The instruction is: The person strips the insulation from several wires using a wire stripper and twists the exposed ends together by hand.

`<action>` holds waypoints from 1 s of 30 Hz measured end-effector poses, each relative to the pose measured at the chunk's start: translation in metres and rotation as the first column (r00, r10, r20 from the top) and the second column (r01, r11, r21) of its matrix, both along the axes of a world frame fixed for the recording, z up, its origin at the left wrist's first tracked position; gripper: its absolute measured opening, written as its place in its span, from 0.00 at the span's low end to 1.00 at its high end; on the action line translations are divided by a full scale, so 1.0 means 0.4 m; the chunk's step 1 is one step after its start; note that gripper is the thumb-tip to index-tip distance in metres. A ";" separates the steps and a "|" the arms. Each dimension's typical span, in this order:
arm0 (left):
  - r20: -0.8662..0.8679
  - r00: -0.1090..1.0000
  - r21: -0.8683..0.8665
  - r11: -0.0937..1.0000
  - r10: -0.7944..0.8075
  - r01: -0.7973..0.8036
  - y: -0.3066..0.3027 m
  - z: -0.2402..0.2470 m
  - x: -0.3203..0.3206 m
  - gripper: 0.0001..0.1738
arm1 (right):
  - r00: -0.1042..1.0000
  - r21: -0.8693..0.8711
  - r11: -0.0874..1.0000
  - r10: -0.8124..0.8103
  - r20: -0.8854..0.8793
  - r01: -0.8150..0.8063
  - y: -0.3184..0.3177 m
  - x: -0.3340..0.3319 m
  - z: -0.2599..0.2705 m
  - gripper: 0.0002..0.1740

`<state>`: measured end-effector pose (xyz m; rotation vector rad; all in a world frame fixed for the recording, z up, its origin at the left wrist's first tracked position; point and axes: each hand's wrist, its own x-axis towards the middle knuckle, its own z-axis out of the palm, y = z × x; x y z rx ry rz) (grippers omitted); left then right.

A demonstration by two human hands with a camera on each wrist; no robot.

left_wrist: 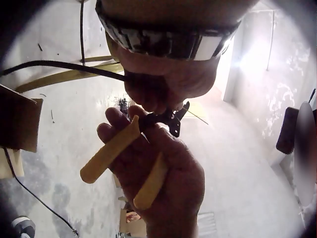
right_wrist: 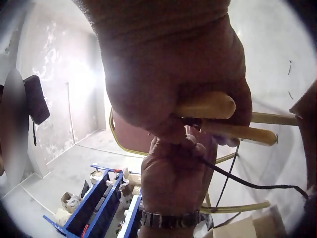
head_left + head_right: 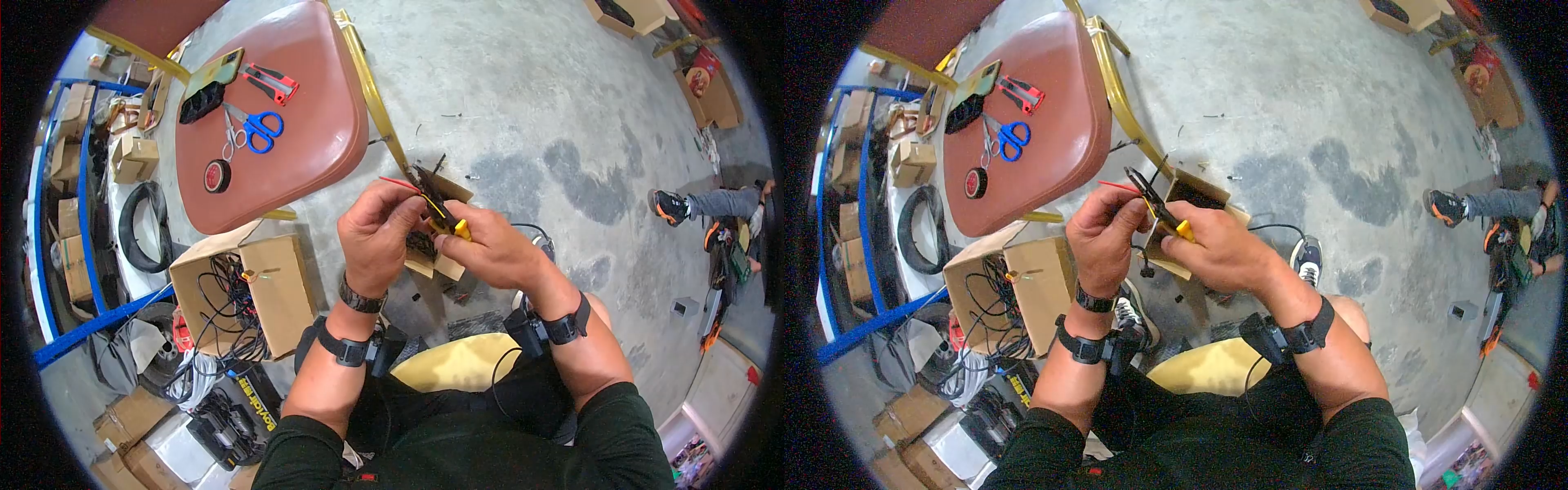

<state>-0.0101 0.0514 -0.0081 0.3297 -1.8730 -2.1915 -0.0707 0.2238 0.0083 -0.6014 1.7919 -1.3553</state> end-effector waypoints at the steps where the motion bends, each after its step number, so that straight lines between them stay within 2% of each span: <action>1: -0.041 0.999 -0.045 0.999 -0.005 0.004 -0.002 -0.004 -0.004 0.03 | 1.000 0.000 1.000 0.006 -0.002 -0.006 -0.001 0.001 0.004 0.18; 2: -0.082 0.997 -0.091 0.996 -0.013 0.005 -0.003 -0.007 -0.007 0.03 | 1.000 -0.002 1.000 0.002 -0.003 -0.002 -0.001 0.002 0.005 0.18; 13: -0.072 0.997 -0.074 0.997 -0.021 0.016 -0.003 0.003 -0.006 0.04 | 0.998 0.039 0.999 -0.015 -0.058 0.017 -0.002 0.004 0.014 0.18; 16: -0.062 0.998 -0.089 0.996 -0.019 0.014 -0.004 0.002 -0.005 0.05 | 0.972 0.008 0.998 -0.061 -0.229 0.065 -0.008 0.014 -0.007 0.18; 19: -0.067 0.998 -0.103 0.995 -0.002 -0.005 -0.002 -0.001 -0.004 0.05 | 0.893 -0.053 0.992 -0.128 -0.431 0.116 -0.016 0.022 -0.019 0.22; 22: -0.097 0.995 -0.169 0.985 0.020 -0.036 0.002 -0.003 0.000 0.05 | 0.714 0.054 0.986 -0.078 -0.696 0.160 -0.013 0.028 -0.029 0.27; 26: -0.085 0.993 -0.223 0.970 0.079 -0.096 0.000 -0.019 0.014 0.05 | 0.567 0.051 0.976 -0.079 -0.820 0.210 -0.013 0.021 0.002 0.31; 27: -0.075 0.994 -0.136 0.987 0.074 -0.083 -0.001 -0.028 0.018 0.06 | 0.533 0.054 0.972 -0.078 -0.843 0.227 -0.013 0.021 0.003 0.31; 30: -0.084 0.992 -0.061 0.993 0.097 -0.102 0.000 -0.037 0.016 0.06 | 0.448 0.065 0.964 -0.059 -0.892 0.257 -0.013 0.016 -0.017 0.30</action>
